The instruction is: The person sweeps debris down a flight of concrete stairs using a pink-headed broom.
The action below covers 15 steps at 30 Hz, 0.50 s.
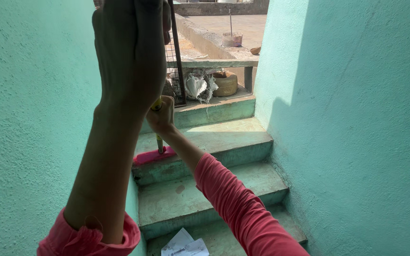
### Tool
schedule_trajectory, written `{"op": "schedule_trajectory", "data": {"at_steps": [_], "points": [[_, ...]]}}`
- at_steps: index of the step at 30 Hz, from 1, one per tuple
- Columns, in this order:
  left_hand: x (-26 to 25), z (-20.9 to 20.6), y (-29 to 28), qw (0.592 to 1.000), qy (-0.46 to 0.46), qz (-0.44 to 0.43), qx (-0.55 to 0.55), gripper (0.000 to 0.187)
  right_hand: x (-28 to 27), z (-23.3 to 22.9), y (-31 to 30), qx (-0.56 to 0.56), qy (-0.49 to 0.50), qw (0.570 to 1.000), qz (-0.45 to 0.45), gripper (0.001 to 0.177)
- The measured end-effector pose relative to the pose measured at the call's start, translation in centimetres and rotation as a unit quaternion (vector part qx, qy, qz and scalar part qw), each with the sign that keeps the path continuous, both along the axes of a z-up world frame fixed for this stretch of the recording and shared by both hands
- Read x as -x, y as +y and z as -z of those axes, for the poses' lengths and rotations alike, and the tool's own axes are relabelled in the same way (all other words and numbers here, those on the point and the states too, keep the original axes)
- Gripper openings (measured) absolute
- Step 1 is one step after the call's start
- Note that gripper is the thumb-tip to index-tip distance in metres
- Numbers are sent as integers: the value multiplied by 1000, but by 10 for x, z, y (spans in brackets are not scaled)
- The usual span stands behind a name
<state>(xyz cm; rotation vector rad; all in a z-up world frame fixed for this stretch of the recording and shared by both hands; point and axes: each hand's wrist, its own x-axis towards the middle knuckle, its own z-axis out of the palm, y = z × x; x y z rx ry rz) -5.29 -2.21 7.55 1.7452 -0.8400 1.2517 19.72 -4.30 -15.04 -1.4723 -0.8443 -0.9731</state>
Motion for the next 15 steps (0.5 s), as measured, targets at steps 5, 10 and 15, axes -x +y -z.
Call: {"op": "schedule_trajectory", "data": {"at_steps": [5, 10, 15], "points": [[-12, 39, 8, 999, -19, 8, -33, 58, -26, 13, 1, 5, 36, 999, 10, 26], [-36, 98, 27, 995, 72, 16, -68, 55, -49, 48, -4, 128, 28, 990, -49, 27], [-45, 99, 33, 987, 96, 89, -95, 50, -34, 45, -19, 136, 206, 965, 86, 29]]}}
